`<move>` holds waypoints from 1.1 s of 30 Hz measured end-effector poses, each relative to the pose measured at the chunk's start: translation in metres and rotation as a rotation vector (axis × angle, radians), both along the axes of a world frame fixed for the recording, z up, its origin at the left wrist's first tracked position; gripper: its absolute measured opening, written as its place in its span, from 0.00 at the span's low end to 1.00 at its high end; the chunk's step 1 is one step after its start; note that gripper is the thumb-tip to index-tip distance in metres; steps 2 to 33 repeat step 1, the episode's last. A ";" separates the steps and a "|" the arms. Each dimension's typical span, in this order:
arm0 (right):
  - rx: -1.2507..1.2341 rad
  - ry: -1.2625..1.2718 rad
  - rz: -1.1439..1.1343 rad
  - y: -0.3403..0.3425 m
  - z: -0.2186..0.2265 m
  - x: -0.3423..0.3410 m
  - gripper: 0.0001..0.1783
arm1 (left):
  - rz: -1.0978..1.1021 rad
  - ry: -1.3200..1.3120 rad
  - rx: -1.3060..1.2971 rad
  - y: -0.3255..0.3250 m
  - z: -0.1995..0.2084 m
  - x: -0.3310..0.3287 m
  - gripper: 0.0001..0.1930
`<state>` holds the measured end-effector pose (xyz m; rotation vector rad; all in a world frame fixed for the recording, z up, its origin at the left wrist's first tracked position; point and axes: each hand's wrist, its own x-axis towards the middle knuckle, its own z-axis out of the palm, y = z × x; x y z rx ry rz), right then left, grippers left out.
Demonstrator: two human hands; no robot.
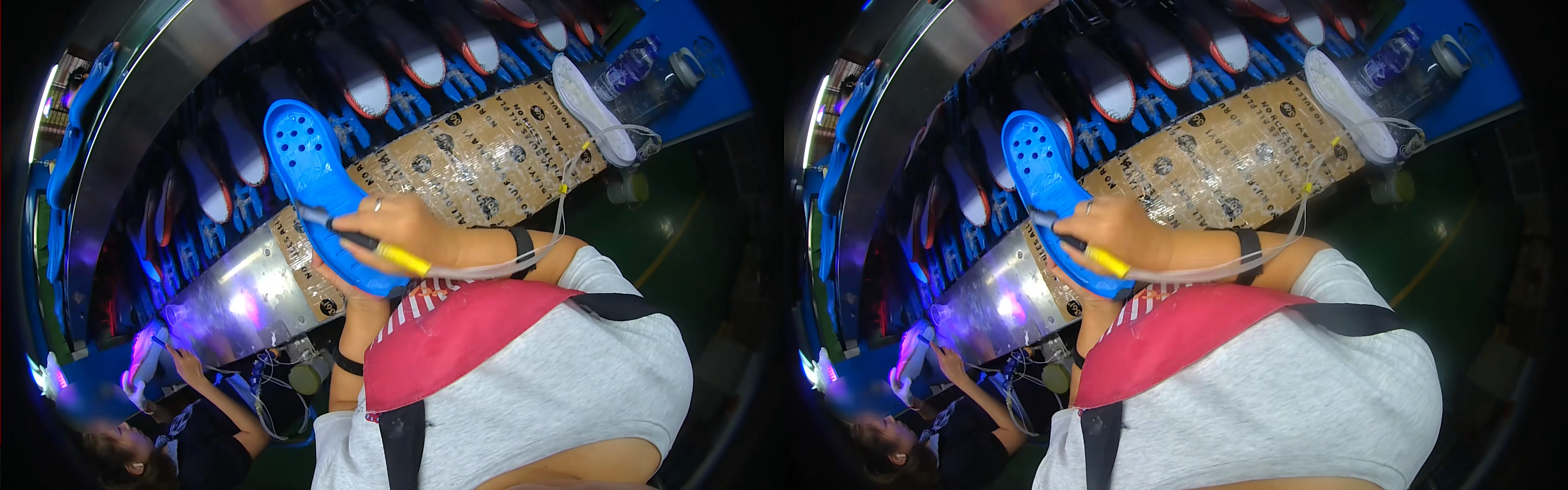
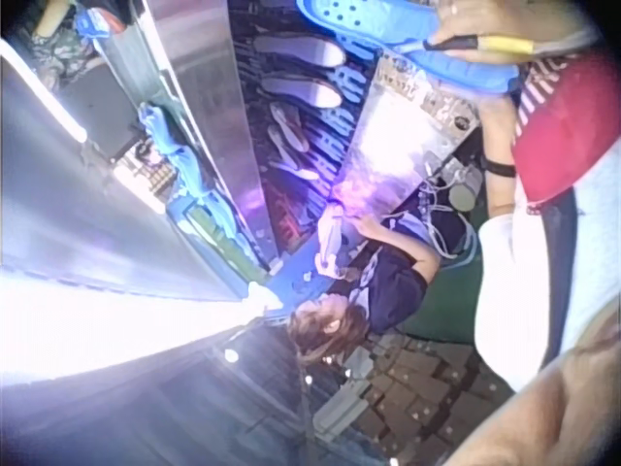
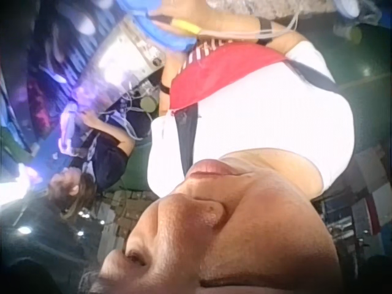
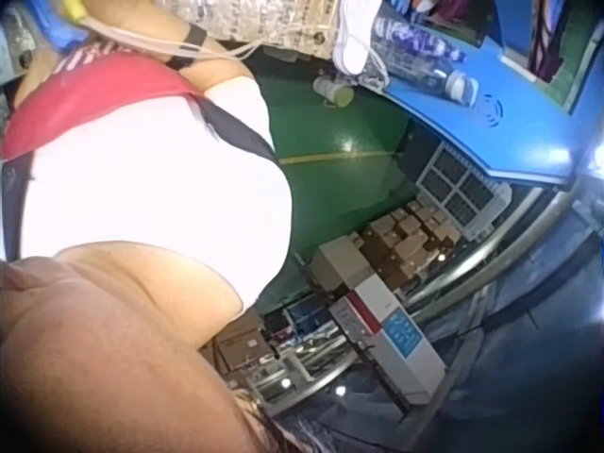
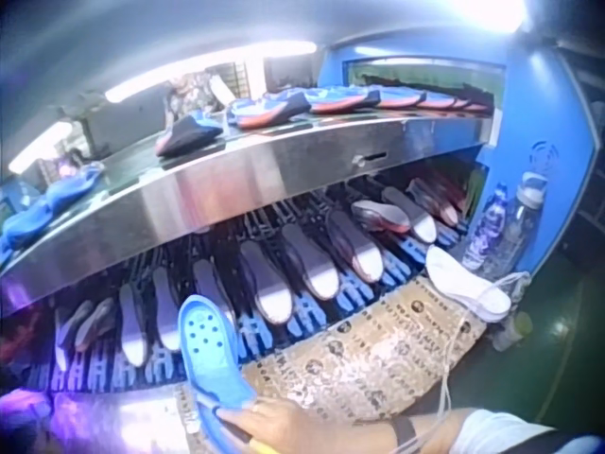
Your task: Applying adhesive or treatment to shoe components using a brush on a manufacturing line.
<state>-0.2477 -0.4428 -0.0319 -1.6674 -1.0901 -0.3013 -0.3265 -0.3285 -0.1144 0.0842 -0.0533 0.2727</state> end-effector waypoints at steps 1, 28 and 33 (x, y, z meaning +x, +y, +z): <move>-0.078 -0.073 0.055 0.003 -0.006 -0.002 0.19 | 0.000 0.001 0.000 0.000 -0.002 0.000 0.43; -0.078 -0.073 0.055 0.003 -0.006 -0.002 0.19 | 0.000 0.001 0.000 0.000 -0.002 0.000 0.43; -0.078 -0.073 0.055 0.003 -0.006 -0.002 0.19 | 0.000 0.001 0.000 0.000 -0.002 0.000 0.43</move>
